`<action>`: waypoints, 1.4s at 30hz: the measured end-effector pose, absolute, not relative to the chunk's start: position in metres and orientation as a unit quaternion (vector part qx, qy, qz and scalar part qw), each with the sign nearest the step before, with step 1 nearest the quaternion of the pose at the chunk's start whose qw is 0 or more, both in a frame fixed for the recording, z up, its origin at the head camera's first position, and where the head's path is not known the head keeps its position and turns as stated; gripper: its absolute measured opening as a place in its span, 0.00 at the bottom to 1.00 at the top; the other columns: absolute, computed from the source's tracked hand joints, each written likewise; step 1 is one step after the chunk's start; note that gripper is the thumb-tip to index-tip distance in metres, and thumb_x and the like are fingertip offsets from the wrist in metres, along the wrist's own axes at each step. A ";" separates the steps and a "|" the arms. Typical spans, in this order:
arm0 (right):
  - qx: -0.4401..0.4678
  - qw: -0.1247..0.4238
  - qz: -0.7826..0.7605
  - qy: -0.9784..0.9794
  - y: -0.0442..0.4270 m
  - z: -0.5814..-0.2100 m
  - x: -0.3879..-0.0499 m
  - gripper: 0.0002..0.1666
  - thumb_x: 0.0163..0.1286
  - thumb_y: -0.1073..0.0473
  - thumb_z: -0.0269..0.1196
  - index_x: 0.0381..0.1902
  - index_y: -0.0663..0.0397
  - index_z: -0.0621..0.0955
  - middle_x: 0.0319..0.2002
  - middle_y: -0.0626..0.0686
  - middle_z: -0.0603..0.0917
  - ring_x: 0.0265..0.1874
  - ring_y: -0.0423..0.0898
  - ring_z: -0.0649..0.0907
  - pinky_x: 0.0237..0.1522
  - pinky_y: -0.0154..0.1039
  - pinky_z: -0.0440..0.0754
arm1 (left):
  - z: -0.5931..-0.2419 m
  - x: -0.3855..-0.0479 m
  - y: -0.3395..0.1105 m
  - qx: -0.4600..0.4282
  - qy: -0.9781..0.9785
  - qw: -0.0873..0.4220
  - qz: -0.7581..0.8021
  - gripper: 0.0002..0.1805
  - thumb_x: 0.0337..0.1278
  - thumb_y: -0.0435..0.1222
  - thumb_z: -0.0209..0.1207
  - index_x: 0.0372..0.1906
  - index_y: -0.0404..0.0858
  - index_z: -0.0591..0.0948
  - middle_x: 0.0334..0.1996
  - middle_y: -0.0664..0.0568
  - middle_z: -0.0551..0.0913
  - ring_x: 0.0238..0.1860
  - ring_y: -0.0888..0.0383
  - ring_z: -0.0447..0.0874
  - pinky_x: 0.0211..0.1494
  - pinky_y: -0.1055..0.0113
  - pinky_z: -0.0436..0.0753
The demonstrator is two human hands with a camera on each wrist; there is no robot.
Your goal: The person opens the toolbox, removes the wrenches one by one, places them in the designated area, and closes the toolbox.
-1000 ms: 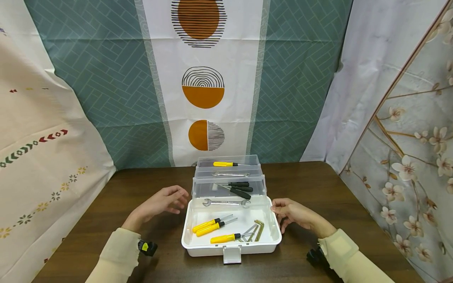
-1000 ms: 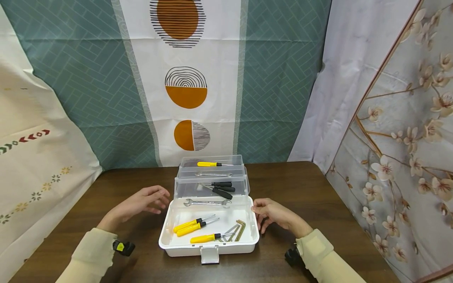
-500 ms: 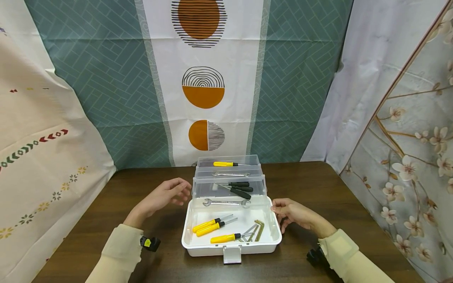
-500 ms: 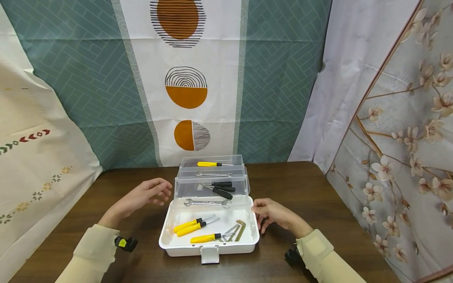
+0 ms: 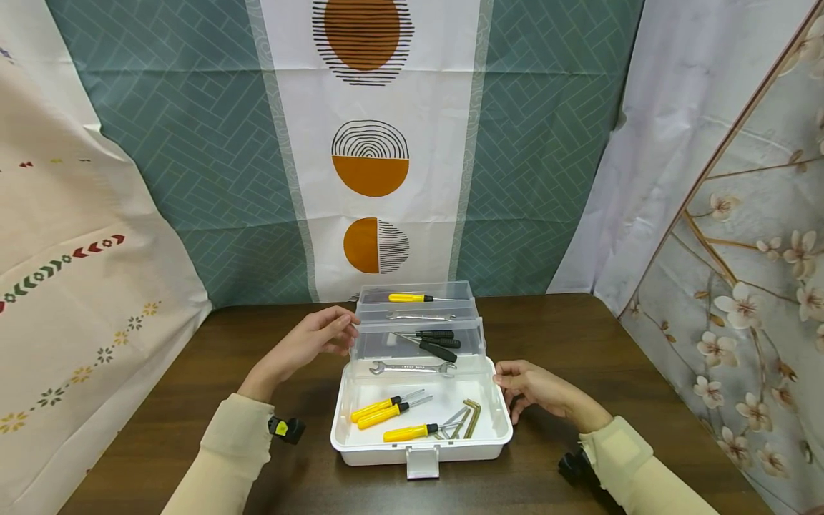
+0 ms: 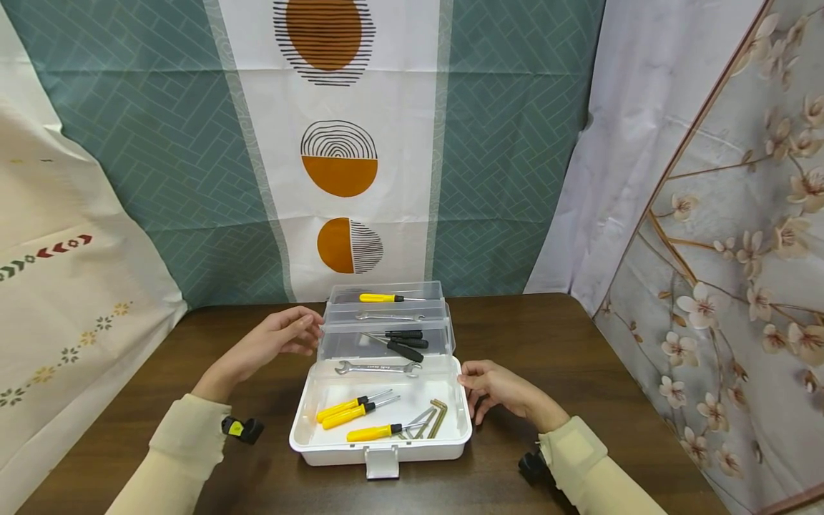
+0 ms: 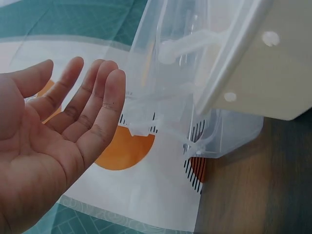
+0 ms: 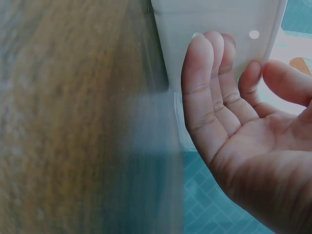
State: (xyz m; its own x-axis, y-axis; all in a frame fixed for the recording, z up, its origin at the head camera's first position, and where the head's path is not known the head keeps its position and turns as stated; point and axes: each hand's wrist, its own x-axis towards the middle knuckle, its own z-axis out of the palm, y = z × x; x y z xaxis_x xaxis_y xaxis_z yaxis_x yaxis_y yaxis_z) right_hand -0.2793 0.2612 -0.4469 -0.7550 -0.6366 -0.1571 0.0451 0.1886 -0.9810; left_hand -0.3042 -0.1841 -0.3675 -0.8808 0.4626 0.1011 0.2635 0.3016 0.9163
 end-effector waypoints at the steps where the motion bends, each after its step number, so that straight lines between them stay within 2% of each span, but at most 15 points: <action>1: -0.207 0.282 -0.603 0.717 0.261 -0.447 -0.279 0.14 0.82 0.56 0.54 0.46 0.65 0.74 0.35 0.54 0.82 0.30 0.49 0.85 0.29 0.44 0.87 | -0.367 -0.305 -0.183 0.227 0.801 0.091 0.547 0.24 0.83 0.43 0.49 0.63 0.25 0.74 0.50 0.33 0.81 0.49 0.40 0.83 0.53 0.54 0.88; 6: -0.209 0.281 -0.603 0.717 0.261 -0.447 -0.279 0.15 0.82 0.57 0.53 0.47 0.68 0.73 0.35 0.54 0.82 0.30 0.49 0.85 0.29 0.45 0.87 | -0.365 -0.308 -0.179 0.225 0.801 0.087 0.548 0.25 0.83 0.45 0.49 0.63 0.26 0.74 0.49 0.37 0.81 0.51 0.36 0.82 0.57 0.44 0.85; 13: -0.208 0.283 -0.604 0.715 0.261 -0.446 -0.279 0.13 0.82 0.57 0.53 0.46 0.64 0.74 0.34 0.53 0.82 0.30 0.48 0.85 0.29 0.44 0.87 | -0.364 -0.309 -0.174 0.225 0.800 0.087 0.550 0.25 0.83 0.45 0.50 0.63 0.26 0.74 0.50 0.36 0.81 0.50 0.41 0.83 0.55 0.52 0.87; 16: -0.209 0.282 -0.604 0.716 0.261 -0.446 -0.279 0.14 0.82 0.57 0.53 0.46 0.67 0.73 0.34 0.54 0.82 0.30 0.48 0.85 0.29 0.44 0.87 | -0.363 -0.309 -0.171 0.231 0.797 0.089 0.551 0.24 0.83 0.44 0.49 0.64 0.25 0.74 0.51 0.37 0.80 0.50 0.43 0.83 0.56 0.52 0.87; 19: -0.208 0.282 -0.604 0.715 0.261 -0.446 -0.280 0.13 0.82 0.57 0.53 0.46 0.66 0.74 0.34 0.54 0.82 0.30 0.48 0.85 0.29 0.44 0.87 | -0.363 -0.309 -0.168 0.239 0.794 0.091 0.552 0.23 0.84 0.42 0.49 0.63 0.25 0.74 0.51 0.36 0.80 0.49 0.45 0.83 0.56 0.51 0.87; 26: -0.208 0.285 -0.604 0.715 0.261 -0.446 -0.280 0.10 0.82 0.57 0.52 0.44 0.59 0.75 0.34 0.52 0.82 0.30 0.47 0.85 0.29 0.44 0.88 | -0.360 -0.311 -0.162 0.244 0.790 0.093 0.555 0.24 0.84 0.43 0.48 0.63 0.25 0.74 0.52 0.32 0.79 0.49 0.44 0.83 0.56 0.52 0.87; 35: -0.210 0.281 -0.603 0.717 0.261 -0.447 -0.279 0.11 0.82 0.56 0.53 0.45 0.60 0.75 0.35 0.53 0.82 0.30 0.48 0.85 0.29 0.44 0.87 | -0.362 -0.311 -0.155 0.247 0.794 0.098 0.547 0.23 0.83 0.43 0.49 0.63 0.25 0.74 0.48 0.42 0.82 0.49 0.43 0.82 0.55 0.54 0.87; 42: -0.205 0.283 -0.601 0.719 0.261 -0.446 -0.279 0.11 0.82 0.56 0.53 0.45 0.60 0.75 0.34 0.53 0.82 0.30 0.48 0.85 0.29 0.45 0.87 | -0.359 -0.311 -0.151 0.249 0.794 0.095 0.546 0.23 0.83 0.43 0.50 0.63 0.26 0.75 0.50 0.35 0.81 0.50 0.41 0.83 0.56 0.53 0.87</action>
